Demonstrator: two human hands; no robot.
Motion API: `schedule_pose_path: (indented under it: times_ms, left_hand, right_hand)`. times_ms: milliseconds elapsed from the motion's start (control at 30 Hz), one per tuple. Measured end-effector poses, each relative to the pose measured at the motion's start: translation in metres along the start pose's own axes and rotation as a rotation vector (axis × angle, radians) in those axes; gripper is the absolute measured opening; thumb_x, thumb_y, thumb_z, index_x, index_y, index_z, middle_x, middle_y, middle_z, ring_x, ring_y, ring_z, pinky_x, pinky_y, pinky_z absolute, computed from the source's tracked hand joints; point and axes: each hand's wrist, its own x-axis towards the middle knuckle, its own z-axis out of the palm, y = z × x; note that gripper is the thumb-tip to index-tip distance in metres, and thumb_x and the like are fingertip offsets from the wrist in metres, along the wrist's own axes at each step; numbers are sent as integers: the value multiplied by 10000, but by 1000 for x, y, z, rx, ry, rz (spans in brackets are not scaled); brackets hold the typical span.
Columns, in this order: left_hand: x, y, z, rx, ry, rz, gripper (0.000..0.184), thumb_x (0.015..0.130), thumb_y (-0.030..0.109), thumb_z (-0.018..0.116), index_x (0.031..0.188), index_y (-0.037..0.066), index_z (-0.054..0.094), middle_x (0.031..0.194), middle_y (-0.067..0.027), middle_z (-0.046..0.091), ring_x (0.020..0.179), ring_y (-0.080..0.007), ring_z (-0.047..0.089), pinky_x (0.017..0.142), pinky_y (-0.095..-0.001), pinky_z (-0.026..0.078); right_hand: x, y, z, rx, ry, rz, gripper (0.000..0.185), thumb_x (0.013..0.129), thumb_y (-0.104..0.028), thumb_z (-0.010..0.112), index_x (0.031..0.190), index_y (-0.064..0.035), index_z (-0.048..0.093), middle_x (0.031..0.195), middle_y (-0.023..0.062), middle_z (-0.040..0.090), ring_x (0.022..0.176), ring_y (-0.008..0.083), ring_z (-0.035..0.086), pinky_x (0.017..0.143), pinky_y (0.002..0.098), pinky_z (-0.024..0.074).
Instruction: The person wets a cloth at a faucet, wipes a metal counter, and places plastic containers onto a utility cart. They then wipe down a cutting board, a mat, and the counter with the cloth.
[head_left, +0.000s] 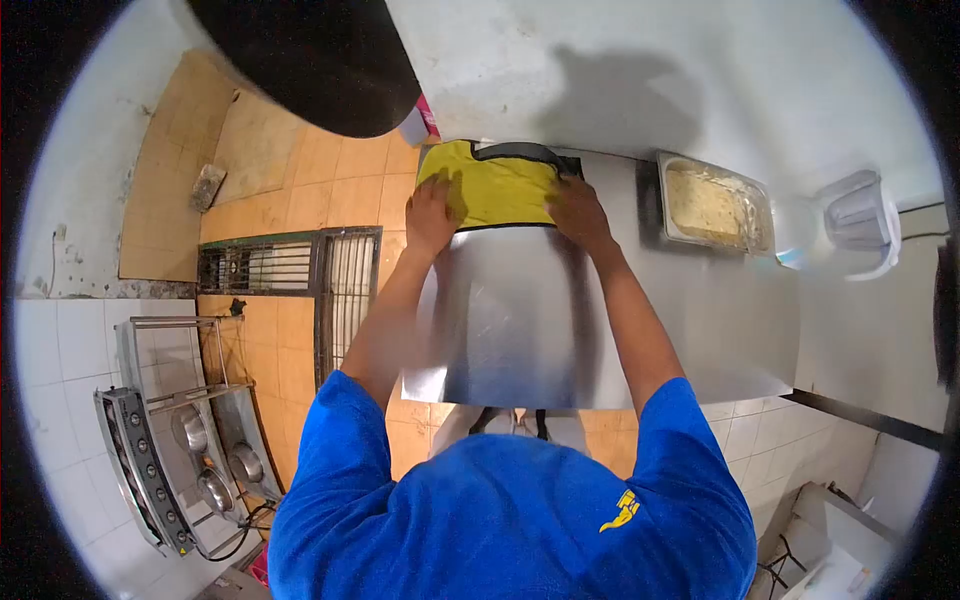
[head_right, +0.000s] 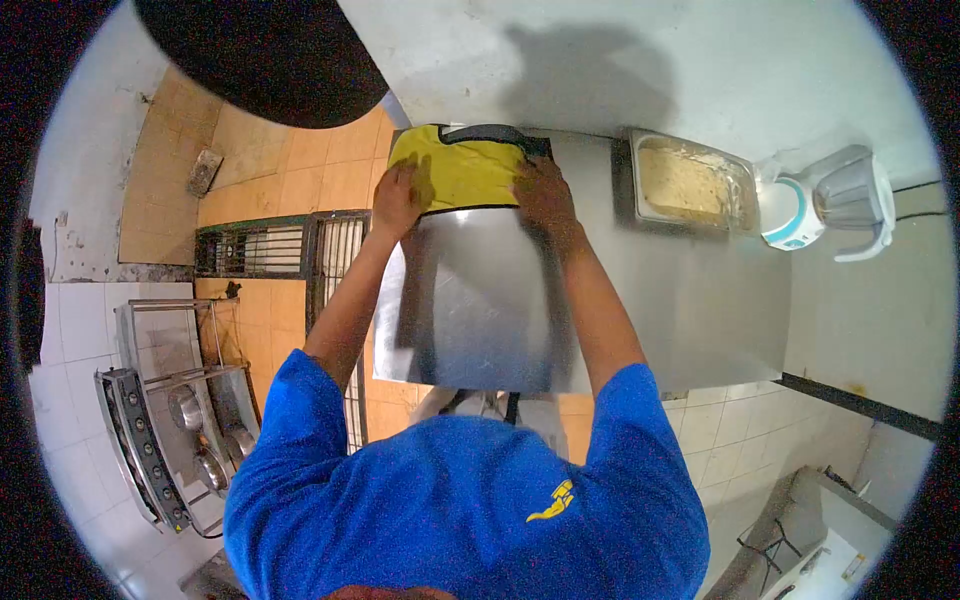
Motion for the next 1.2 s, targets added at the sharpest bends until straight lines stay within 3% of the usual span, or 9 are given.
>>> schedule_pose_path:
  times_ms: [100, 300, 467, 567, 667, 767, 800, 967, 1200]
  left_hand:
    - [32, 10, 20, 199, 21, 141, 529, 845, 368, 491, 1323, 168, 386, 1383, -98, 331, 1280, -310, 291, 1027, -516, 235]
    - [55, -9, 36, 422, -71, 40, 591, 900, 523, 272, 1378, 177, 306, 1455, -60, 220, 1342, -275, 176, 1080, -491, 118]
    - [51, -22, 33, 272, 23, 62, 581, 888, 499, 343, 1359, 159, 338, 1434, -80, 267, 1325, -294, 223, 1072, -465, 164]
    - [53, -25, 33, 277, 56, 43, 624, 878, 491, 360, 1336, 67, 351, 1416, -145, 283, 1314, -327, 235, 1069, -450, 186]
    - [58, -36, 43, 309, 53, 42, 650, 876, 494, 325, 1313, 13, 356, 1405, -170, 282, 1314, -333, 220, 1071, -432, 189]
    - [60, -32, 32, 390, -56, 38, 625, 893, 439, 338, 1308, -28, 322, 1387, -228, 274, 1301, -371, 224, 1065, -426, 204]
    - [62, -26, 27, 413, -114, 0, 661, 890, 457, 332, 1339, -24, 268, 1399, -246, 237, 1310, -377, 200, 1072, -428, 186]
    - [49, 5, 13, 305, -223, -27, 637, 875, 391, 374, 1316, -64, 310, 1410, -241, 229, 1335, -347, 158, 1089, -407, 142]
    - [17, -3, 16, 310, -196, 246, 573, 855, 330, 396, 1272, -62, 368, 1361, -238, 318, 1315, -349, 209, 1085, -419, 160]
  right_hand:
    - [35, -15, 19, -172, 50, 32, 541, 798, -413, 562, 1238, -109, 475, 1332, 162, 379, 1232, 328, 358, 1005, 500, 281]
    - [50, -19, 60, -272, 232, 111, 558, 882, -460, 417, 1311, -103, 412, 1420, 156, 243, 1317, 305, 220, 1007, 607, 181]
    - [49, -23, 68, -311, 196, 72, 529, 873, -417, 430, 1278, -78, 448, 1385, 164, 318, 1303, 321, 261, 1001, 617, 172]
    - [50, -24, 68, -349, 62, 90, 590, 910, -493, 270, 1364, -121, 321, 1448, 104, 212, 1354, 272, 140, 1050, 565, 115]
    - [49, -24, 66, -368, 56, 45, 596, 912, -502, 246, 1363, -120, 322, 1449, 90, 215, 1354, 263, 142, 1048, 569, 116]
    - [48, -32, 59, -314, 67, 27, 538, 908, -402, 321, 1334, -77, 361, 1442, 109, 228, 1349, 272, 155, 1049, 553, 137]
    - [56, -47, 29, -298, -220, 126, 619, 906, -409, 338, 1368, -7, 251, 1451, 158, 182, 1335, 303, 168, 1066, 494, 137]
    - [37, -61, 47, -259, -129, 156, 647, 891, -423, 356, 1367, 0, 244, 1449, 169, 175, 1346, 307, 134, 1064, 525, 107]
    - [6, -119, 65, -260, -104, 223, 631, 879, -370, 358, 1371, 5, 232, 1447, 167, 179, 1345, 308, 136, 1057, 547, 100]
